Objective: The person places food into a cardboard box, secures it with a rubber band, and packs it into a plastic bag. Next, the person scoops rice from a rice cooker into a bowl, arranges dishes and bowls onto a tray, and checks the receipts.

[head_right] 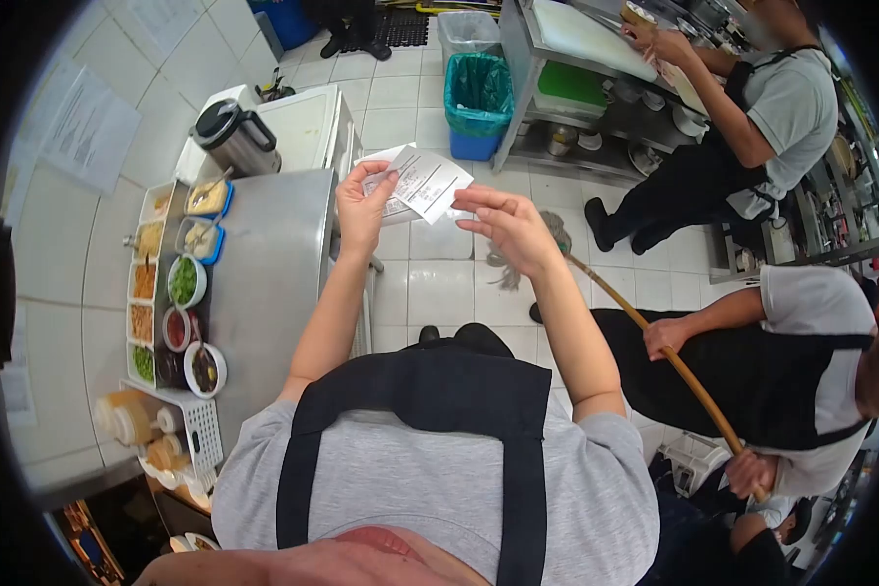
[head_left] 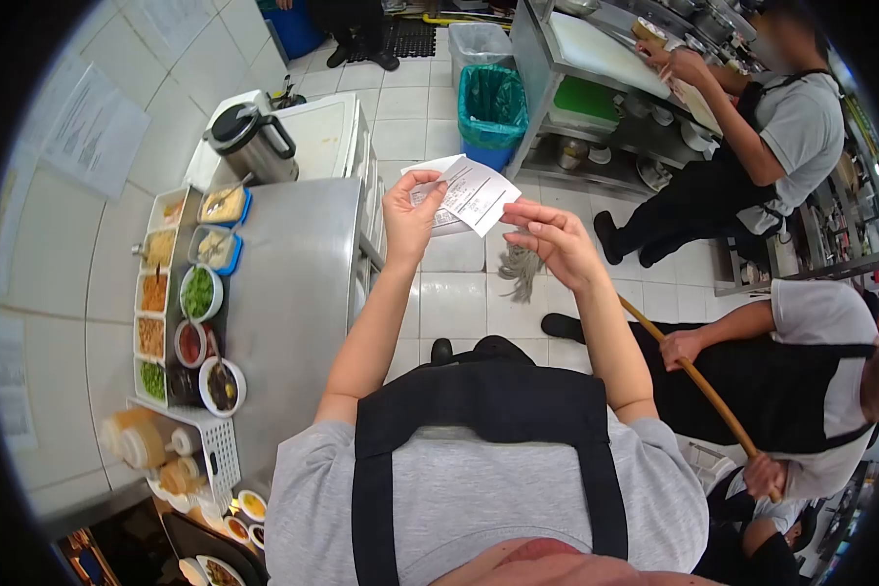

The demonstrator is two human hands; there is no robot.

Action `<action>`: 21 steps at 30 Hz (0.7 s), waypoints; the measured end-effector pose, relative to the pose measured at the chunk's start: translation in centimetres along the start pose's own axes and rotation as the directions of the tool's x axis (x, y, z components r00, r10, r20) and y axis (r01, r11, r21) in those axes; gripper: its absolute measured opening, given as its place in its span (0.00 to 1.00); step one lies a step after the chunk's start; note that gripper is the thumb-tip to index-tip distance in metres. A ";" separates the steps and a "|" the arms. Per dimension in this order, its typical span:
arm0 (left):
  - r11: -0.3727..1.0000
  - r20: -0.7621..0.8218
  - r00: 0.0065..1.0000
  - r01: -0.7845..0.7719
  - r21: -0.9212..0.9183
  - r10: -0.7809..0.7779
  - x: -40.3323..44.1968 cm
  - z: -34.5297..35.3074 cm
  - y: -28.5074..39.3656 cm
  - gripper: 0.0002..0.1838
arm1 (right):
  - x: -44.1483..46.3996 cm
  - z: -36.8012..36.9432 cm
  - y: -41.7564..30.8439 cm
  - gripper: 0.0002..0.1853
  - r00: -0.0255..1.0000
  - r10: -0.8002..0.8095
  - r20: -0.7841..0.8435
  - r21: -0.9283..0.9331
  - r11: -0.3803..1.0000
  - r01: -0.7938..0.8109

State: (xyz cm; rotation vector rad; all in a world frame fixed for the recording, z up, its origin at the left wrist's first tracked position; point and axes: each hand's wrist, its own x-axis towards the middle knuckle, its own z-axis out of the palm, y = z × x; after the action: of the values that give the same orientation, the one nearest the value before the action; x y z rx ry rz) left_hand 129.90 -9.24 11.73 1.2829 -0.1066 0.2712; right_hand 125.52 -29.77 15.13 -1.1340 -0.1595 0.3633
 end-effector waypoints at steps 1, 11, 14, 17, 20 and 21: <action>0.999 0.036 0.999 -0.030 0.010 0.030 1.6 0.4 -0.5 0.03 | 0.8 -0.7 -0.1 0.20 1.000 -0.014 0.007 0.063 0.998 0.013; 0.974 0.213 0.968 -0.166 0.154 0.131 16.2 6.9 -5.3 0.08 | 12.0 -11.5 -5.5 0.23 0.998 -0.057 -0.041 -0.004 0.998 0.057; 0.955 0.138 0.972 -0.214 0.207 0.188 21.0 6.9 -7.1 0.15 | 16.8 -16.5 -12.0 0.22 0.976 -0.183 -0.121 -0.139 0.976 0.166; 0.943 0.067 0.980 -0.201 0.267 0.190 24.2 5.9 -8.6 0.18 | 23.8 -22.0 -21.2 0.20 0.879 -0.439 -0.188 -0.247 0.887 0.390; 0.983 -0.026 1.000 -0.001 0.183 0.006 26.3 4.9 -10.5 0.18 | 32.4 -26.3 -32.5 0.16 0.728 -0.651 -0.214 -0.197 0.759 0.621; 0.987 -0.034 0.998 0.060 0.147 -0.055 27.0 4.8 -10.9 0.18 | 35.1 -27.1 -36.4 0.15 0.674 -0.706 -0.215 -0.193 0.708 0.680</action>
State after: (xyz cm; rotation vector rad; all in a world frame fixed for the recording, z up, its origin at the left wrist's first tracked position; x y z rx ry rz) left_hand 159.08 -12.83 9.12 1.4268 -0.0243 0.2520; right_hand 173.85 -53.78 34.62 -1.1192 -0.3543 -0.5013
